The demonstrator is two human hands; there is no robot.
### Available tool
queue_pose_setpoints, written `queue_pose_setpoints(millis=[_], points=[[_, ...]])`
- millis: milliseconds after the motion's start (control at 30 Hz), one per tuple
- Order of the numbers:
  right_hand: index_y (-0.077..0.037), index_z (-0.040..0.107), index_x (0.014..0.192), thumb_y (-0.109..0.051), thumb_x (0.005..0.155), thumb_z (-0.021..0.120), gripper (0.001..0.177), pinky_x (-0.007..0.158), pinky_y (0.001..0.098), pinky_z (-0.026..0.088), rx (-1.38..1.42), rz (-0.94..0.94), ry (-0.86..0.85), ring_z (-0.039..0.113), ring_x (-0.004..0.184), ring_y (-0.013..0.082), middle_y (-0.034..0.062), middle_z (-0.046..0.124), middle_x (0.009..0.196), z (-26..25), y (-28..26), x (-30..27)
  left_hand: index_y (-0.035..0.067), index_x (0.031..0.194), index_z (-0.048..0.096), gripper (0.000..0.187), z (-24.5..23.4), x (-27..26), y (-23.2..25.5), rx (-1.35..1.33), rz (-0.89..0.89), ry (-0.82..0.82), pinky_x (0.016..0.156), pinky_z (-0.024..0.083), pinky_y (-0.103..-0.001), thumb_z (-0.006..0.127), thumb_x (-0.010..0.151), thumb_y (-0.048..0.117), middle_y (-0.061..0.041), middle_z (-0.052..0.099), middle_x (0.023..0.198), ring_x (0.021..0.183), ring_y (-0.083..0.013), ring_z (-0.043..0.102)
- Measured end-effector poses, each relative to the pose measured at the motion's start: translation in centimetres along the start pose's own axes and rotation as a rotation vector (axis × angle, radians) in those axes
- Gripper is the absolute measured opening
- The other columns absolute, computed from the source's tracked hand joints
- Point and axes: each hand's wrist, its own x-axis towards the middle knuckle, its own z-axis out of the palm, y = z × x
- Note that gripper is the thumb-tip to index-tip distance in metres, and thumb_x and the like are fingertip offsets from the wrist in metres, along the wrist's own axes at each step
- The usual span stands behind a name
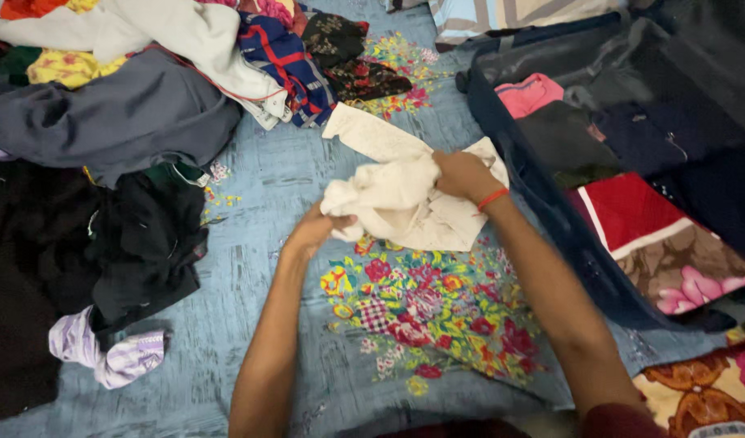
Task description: The person folds a pink top and places it into a suitcase, then repeats the process with a white patterned top and a pair of white trousers.
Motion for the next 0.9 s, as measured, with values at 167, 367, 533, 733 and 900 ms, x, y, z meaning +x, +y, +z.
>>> queue_pose_setpoints(millis=[167,367,533,733,900], points=[[-0.001,0.064,0.112,-0.034,0.083,0.075,0.045,0.083,0.0509,0.053,0.298,-0.070,0.036,0.066,0.102,0.0425,0.0258,0.071,0.107,-3.4,-0.3,-3.1,0.001,0.141,0.051,0.063,3.4,-2.2,4.1,-0.450,0.008,0.020,0.102,0.057,-0.044,0.069,0.081,-0.009,-0.014,0.067,0.131,0.119,-0.0275,0.069],[-0.005,0.061,0.138,-0.029,0.088,0.070,0.055,0.098,0.0313,0.049,1.101,0.199,-0.465,0.064,0.112,0.0138,0.0016,0.071,0.126,-13.5,-8.4,-13.1,-0.001,0.139,0.051,0.070,4.7,-6.9,10.9,-0.493,0.130,-0.113,0.097,0.056,-0.047,0.060,0.070,-0.011,-0.016,0.066,0.128,0.113,-0.0290,0.068],[-0.005,0.058,0.145,-0.020,0.085,0.072,0.063,0.101,0.0301,0.048,1.214,0.141,-0.426,0.061,0.117,0.0118,0.0021,0.069,0.131,-22.8,-9.5,-20.0,-0.010,0.131,0.060,0.057,1.8,-12.1,20.9,-0.615,0.198,-0.161,0.102,0.058,-0.044,0.063,0.075,0.001,-0.021,0.071,0.121,0.106,-0.0325,0.073],[-0.004,0.070,0.122,-0.010,0.086,0.076,0.037,0.095,0.0247,0.051,1.127,0.014,0.079,0.067,0.102,0.0078,-0.0001,0.074,0.113,-22.1,-6.3,-16.8,-0.004,0.129,0.065,0.048,-0.3,-12.8,25.6,-0.002,0.279,0.010,0.092,0.057,-0.029,0.074,0.082,0.003,-0.010,0.074,0.116,0.099,-0.0163,0.072],[-0.006,0.062,0.102,-0.007,0.085,0.083,0.026,0.075,0.0255,0.046,0.903,0.011,0.317,0.055,0.085,0.0058,-0.0049,0.062,0.093,-14.4,-2.5,-11.1,0.002,0.116,0.071,0.037,-4.4,-10.0,19.7,0.442,0.350,0.274,0.077,0.054,-0.021,0.079,0.080,0.003,0.001,0.074,0.102,0.086,-0.0051,0.068]])
